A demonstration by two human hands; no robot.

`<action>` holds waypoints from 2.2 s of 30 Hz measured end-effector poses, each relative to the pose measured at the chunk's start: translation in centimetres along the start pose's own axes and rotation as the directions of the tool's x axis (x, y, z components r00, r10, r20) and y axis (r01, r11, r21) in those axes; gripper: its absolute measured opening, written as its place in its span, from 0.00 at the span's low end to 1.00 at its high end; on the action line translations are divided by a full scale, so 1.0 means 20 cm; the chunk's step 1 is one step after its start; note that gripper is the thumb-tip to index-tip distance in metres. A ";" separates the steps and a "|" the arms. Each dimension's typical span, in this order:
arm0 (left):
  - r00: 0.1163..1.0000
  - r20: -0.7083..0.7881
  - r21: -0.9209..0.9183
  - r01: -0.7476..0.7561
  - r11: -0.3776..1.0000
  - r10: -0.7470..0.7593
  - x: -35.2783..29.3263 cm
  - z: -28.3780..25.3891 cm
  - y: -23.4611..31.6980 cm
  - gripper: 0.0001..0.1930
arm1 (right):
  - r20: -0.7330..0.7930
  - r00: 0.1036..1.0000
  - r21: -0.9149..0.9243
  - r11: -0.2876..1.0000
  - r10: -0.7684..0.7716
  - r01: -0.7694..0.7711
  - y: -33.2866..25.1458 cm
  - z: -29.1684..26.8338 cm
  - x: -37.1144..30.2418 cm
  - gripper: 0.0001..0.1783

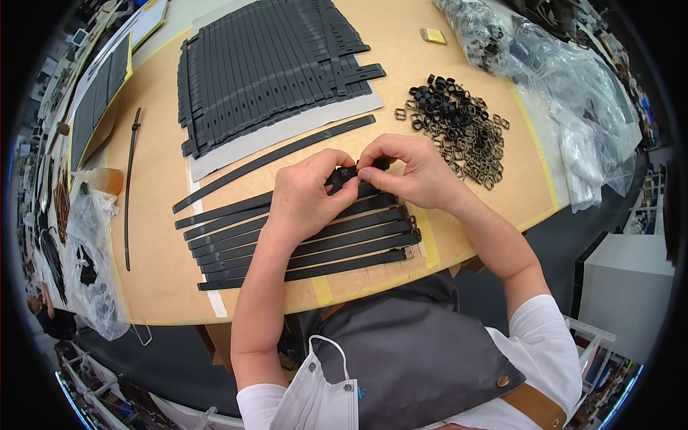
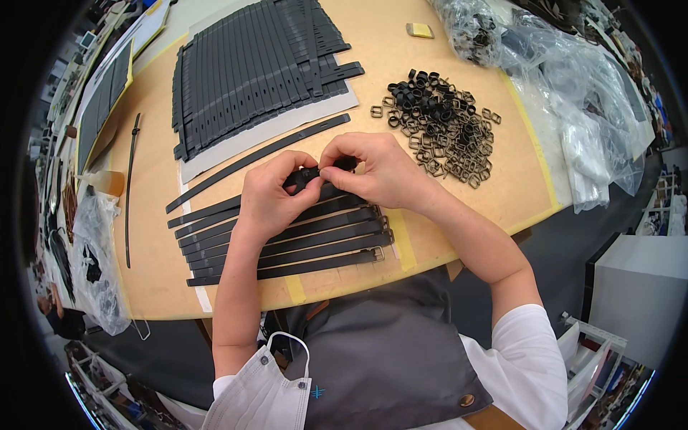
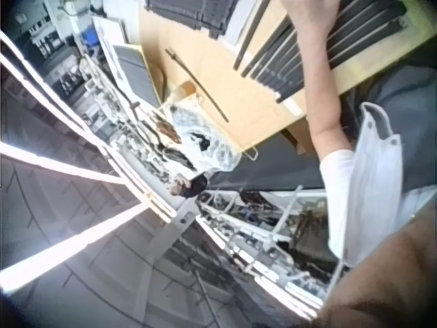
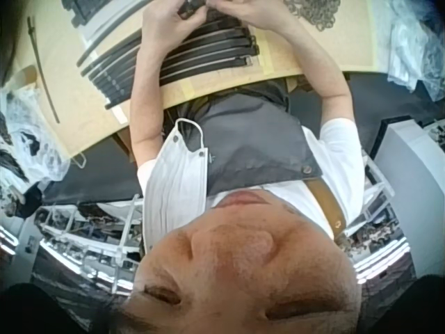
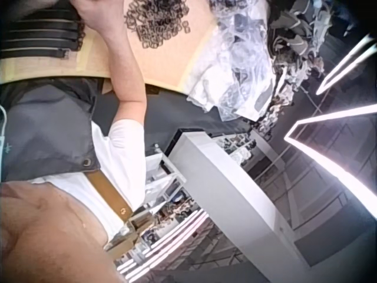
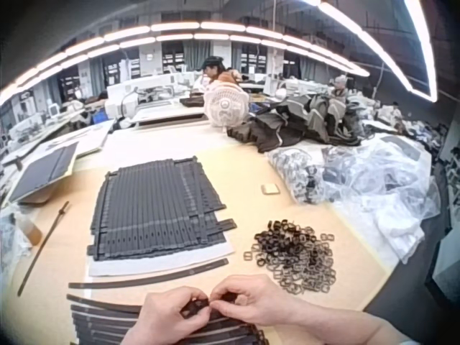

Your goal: The person repeatedly picks up black leather straps and metal buckles from a workbench, inserts the buckle prong through the strap's end, and secures it by hand. Completed straps are placed in a growing stack on the table.

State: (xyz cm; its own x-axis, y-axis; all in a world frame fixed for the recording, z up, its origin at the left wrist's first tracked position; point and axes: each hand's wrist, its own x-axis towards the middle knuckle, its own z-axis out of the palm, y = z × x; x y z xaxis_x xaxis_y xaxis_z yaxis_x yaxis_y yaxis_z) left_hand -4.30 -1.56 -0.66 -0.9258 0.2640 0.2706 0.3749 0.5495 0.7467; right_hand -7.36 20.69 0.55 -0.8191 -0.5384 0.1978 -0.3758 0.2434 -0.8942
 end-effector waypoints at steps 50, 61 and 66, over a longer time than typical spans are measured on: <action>0.997 -0.050 -0.129 -0.056 0.990 0.050 -0.02 -0.10 0.08 0.13 | 0.318 0.937 0.702 0.630 0.142 -0.333 0.10 -0.19 0.00 0.15; 0.988 0.056 -0.048 -0.140 0.989 0.143 -0.04 -0.06 0.08 0.16 | 0.267 0.930 0.270 0.907 0.252 -0.323 -0.02 -0.03 -0.02 0.16; 0.994 0.019 -0.077 -0.107 0.991 0.109 -0.04 -0.02 0.08 0.16 | 0.189 0.957 0.139 0.959 0.220 -0.248 0.00 0.00 -0.02 0.10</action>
State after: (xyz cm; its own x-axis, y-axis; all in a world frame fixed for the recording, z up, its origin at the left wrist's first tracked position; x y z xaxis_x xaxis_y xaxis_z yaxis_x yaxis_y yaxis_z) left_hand -3.01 -1.13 0.56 -0.8784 0.3375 0.3384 0.4670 0.4552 0.7581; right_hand -6.95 20.92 0.44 -0.7845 -0.6144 -0.0840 -0.0966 0.2549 -0.9621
